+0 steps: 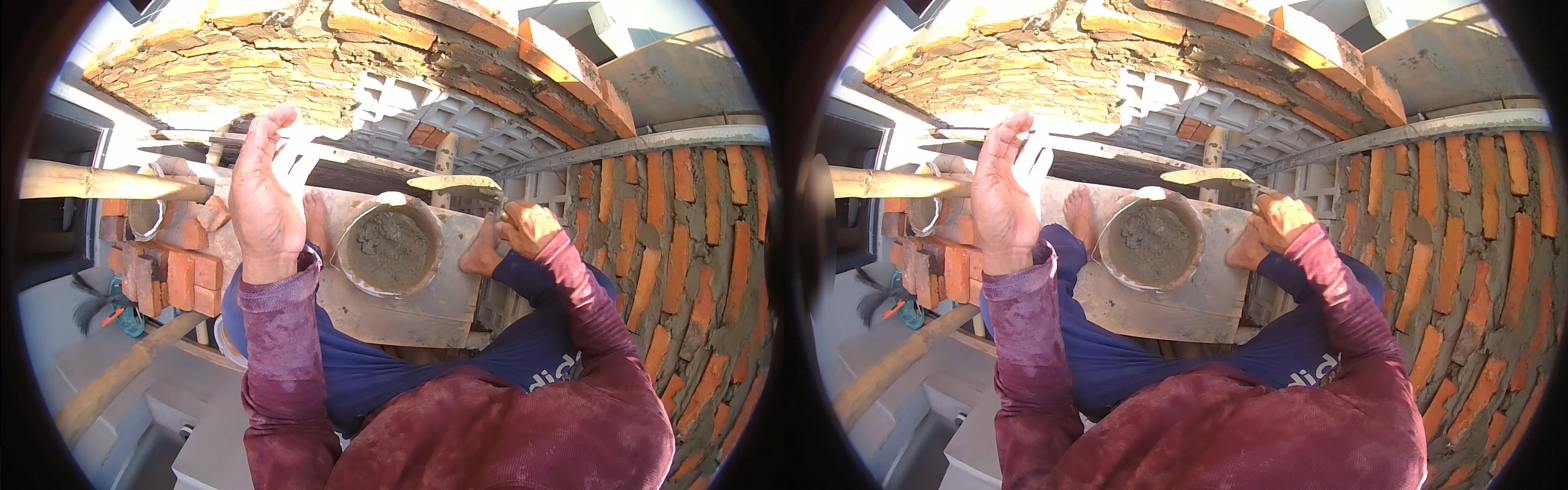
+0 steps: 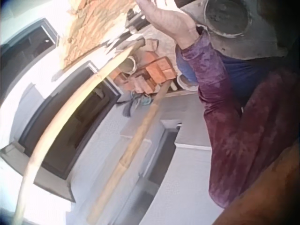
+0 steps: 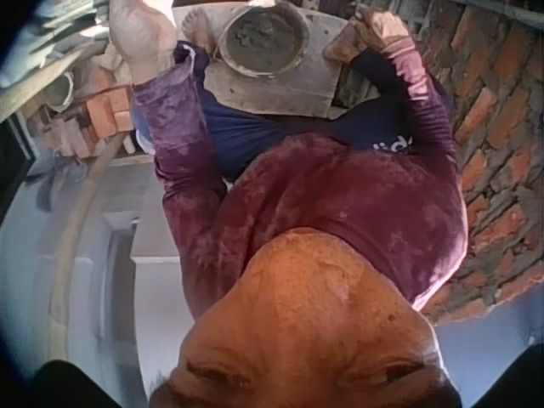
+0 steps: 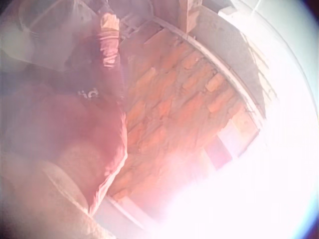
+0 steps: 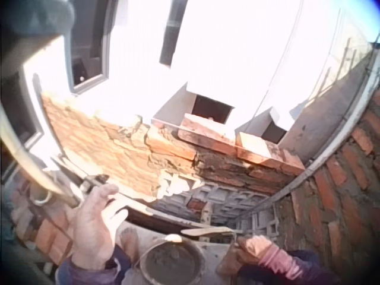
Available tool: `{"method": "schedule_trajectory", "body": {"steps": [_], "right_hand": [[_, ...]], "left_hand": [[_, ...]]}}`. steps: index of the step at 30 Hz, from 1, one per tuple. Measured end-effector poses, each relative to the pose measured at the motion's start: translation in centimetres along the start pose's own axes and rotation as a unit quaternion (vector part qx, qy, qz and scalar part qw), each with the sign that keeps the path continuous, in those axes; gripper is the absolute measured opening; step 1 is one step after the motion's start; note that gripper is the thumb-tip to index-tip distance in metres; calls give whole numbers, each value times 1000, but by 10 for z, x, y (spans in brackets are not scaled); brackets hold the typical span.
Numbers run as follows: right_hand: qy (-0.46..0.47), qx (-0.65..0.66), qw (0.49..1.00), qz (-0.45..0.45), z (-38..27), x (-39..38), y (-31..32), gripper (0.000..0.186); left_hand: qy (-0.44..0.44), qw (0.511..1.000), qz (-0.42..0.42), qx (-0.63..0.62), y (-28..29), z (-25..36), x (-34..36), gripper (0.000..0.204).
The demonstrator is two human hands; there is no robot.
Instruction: The person scoops mortar from a bucket using a trowel and applies it to a brick wall. They then pick up a brick, place it onto the mortar, and tap it into position. The person repeats this process, adding mortar and bricks to the wall structure.
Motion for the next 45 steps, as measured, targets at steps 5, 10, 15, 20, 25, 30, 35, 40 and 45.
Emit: {"method": "schedule_trajectory", "body": {"steps": [5, 10, 15, 20, 25, 30, 35, 40, 45], "right_hand": [[71, -148, 983, -81, -56, 32, -123, 27], [77, -249, 956, -135, -102, 56, -169, 28], [184, -234, 924, -238, -109, 22, -166, 19], [109, -339, 884, -304, -112, 43, -94, 19], [229, -452, 727, -464, -125, 60, -103, 36], [247, -421, 686, -540, -127, 71, -137, 66], [216, -320, 787, -482, -109, 69, -181, 72], [248, -232, 868, -363, -92, 71, -190, 25], [176, -119, 911, -352, -74, 64, -197, 32]], "left_hand": [[-27, 998, 34, 51, -9, 5, 9, 36], [-92, 963, -140, 212, 26, -4, 36, 29], [-117, 973, -146, 135, 19, -7, 25, 30], [-131, 975, -159, 82, 6, -4, 14, 34], [-133, 976, -163, 54, 3, -9, 11, 40], [-136, 979, -146, 35, 11, -6, 3, 45], [-90, 986, -139, 2, 3, -9, 7, 43], [-58, 994, -92, -33, -5, -10, 7, 45], [-34, 992, -116, -22, 3, -13, 21, 46]]}}
Point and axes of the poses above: each hand's wrist, its own x-axis towards the middle knuckle, its own y-axis out of the back of the hand, z = x × y, the point moved 2 cm from there along x, towards the middle knuckle, and after that the axes turned 6 degrees about -z, right-handed, at the moved point
